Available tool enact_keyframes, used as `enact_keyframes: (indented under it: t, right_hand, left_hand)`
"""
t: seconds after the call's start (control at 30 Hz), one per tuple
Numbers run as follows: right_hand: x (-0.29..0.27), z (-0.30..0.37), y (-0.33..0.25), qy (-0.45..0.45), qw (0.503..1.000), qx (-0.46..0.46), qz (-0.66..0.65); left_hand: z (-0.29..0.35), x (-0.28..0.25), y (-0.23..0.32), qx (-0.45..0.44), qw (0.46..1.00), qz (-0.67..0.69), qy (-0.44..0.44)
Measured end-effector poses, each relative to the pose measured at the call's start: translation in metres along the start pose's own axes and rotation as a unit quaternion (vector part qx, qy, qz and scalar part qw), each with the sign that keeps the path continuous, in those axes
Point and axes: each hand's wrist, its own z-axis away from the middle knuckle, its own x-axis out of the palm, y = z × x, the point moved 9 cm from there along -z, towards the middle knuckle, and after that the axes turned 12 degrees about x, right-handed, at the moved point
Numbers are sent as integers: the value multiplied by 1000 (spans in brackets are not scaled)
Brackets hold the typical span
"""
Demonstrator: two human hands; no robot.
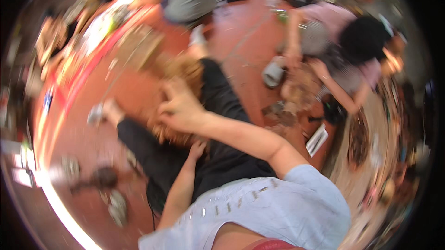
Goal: The person sits on the floor and carves a large piece of wood using a small knife. They hold the wood between their legs and use both hands to shape and refine the surface, occasionally adjusting their grip and the wood's position.
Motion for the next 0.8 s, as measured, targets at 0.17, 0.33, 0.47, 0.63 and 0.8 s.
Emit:
enact_keyframes:
  t: [0.17, 0.33, 0.47, 0.63, 0.8]
  right_hand:
    - [17, -8, 32, -37, 999, -12, 22]
    - [20, 16, 10, -80, 993, 24, 79]
    - [24, 14, 22, -92, 989, 23, 109]
    - [23, 12, 38, -112, 990, 71, 52]
    - [31, 18, 22, -99, 989, 35, 99]
  left_hand:
    - [-10, -13, 61, -37, 997, -70, 3]
    - [26, 7, 86, -111, 993, -29, -6]
    - [25, 2, 100, -117, 993, 11, 6]
    - [21, 6, 90, -113, 993, 11, -1]
    - [21, 3, 97, -117, 992, 36, 10]
